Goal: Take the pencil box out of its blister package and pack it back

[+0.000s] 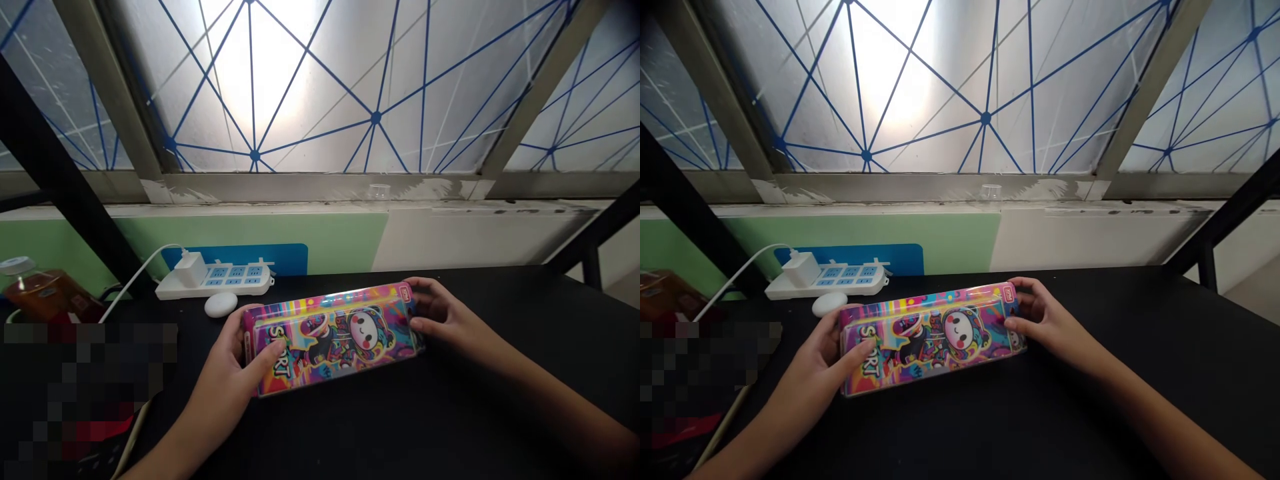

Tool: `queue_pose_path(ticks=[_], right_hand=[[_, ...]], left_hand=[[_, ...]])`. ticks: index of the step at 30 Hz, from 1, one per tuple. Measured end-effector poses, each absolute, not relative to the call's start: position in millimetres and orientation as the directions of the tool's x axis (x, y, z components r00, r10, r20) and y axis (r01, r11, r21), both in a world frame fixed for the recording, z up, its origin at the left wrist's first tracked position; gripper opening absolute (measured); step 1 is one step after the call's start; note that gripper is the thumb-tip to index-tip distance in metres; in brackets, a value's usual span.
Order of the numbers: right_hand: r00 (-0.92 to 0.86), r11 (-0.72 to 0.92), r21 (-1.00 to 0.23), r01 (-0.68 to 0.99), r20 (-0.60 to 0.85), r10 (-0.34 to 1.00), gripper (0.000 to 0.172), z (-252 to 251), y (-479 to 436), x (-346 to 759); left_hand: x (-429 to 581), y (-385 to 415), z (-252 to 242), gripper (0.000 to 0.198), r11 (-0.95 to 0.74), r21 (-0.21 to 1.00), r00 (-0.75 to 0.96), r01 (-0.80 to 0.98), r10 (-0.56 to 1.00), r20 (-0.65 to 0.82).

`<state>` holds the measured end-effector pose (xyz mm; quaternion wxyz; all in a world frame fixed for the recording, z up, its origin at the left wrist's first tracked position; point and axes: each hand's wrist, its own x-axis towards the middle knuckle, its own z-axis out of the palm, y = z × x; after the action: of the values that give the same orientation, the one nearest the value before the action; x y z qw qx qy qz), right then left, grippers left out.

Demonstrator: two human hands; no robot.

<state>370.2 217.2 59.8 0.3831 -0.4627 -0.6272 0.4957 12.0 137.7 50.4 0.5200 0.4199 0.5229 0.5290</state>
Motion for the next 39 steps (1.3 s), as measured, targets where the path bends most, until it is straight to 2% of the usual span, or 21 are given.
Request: queue_pose_path(ticks=[3, 5, 8, 10, 15, 19, 22, 26, 30, 34, 36, 39], right_hand=[[-0.236, 0.118, -0.970, 0.212, 0.066, 0.969, 0.060, 65.2, 218.1, 372.0], [-0.237, 0.201, -0.927, 0.317, 0.128, 0.963, 0.055, 68.6, 218.2, 375.0], [-0.324, 0.340, -0.783, 0.521, 0.188, 0.927, 0.048, 71.3, 217.2, 378.8], [-0.379, 0.409, -0.698, 0.588, 0.209, 0.901, 0.044, 71.5, 216.2, 379.4], [-0.471, 0.530, -0.568, 0.630, 0.264, 0.842, 0.038, 73.5, 214.0, 378.0], [-0.517, 0.559, -0.512, 0.652, 0.238, 0.822, 0.045, 76.5, 212.1, 377.9], [-0.544, 0.571, -0.415, 0.708, 0.196, 0.816, 0.054, 75.2, 210.3, 376.4], [-0.574, 0.609, -0.244, 0.755, 0.205, 0.793, 0.064, 66.7, 206.9, 369.9], [-0.646, 0.678, -0.133, 0.723, 0.217, 0.732, 0.068, 55.4, 198.5, 352.3], [-0.739, 0.753, -0.153, 0.640, 0.144, 0.658, 0.082, 53.1, 190.8, 335.9], [-0.736, 0.746, -0.173, 0.643, 0.126, 0.665, 0.078, 57.5, 192.9, 339.4], [-0.673, 0.684, -0.170, 0.709, 0.129, 0.729, 0.059, 67.0, 203.6, 359.7]], left_hand=[[9.7, 132.9, 42.5, 0.069, -0.040, 0.997, -0.153, 0.062, 0.987, 0.049], [7.3, 131.2, 35.9, 0.054, -0.184, 0.952, -0.153, 0.244, 0.962, 0.225], [2.3, 132.5, 29.8, 0.027, -0.412, 0.799, 0.029, 0.438, 0.895, 0.446], [-0.7, 133.8, 31.4, 0.022, -0.485, 0.733, 0.129, 0.476, 0.863, 0.488], [-4.2, 133.0, 46.8, 0.028, -0.419, 0.734, 0.195, 0.533, 0.906, 0.376], [-7.0, 136.3, 48.9, 0.019, -0.430, 0.703, 0.230, 0.566, 0.902, 0.366], [-7.9, 137.9, 44.2, 0.025, -0.523, 0.570, 0.371, 0.633, 0.852, 0.370], [-3.6, 130.8, 39.3, 0.054, -0.641, 0.319, 0.560, 0.699, 0.767, 0.314], [0.5, 126.1, 31.7, 0.064, -0.584, 0.284, 0.499, 0.760, 0.805, 0.319], [-2.9, 132.7, 26.0, 0.069, -0.522, 0.261, 0.449, 0.812, 0.844, 0.293], [-4.6, 135.7, 28.3, 0.066, -0.494, 0.257, 0.438, 0.831, 0.865, 0.246], [-3.6, 136.4, 35.7, 0.065, -0.453, 0.251, 0.419, 0.855, 0.890, 0.179]])
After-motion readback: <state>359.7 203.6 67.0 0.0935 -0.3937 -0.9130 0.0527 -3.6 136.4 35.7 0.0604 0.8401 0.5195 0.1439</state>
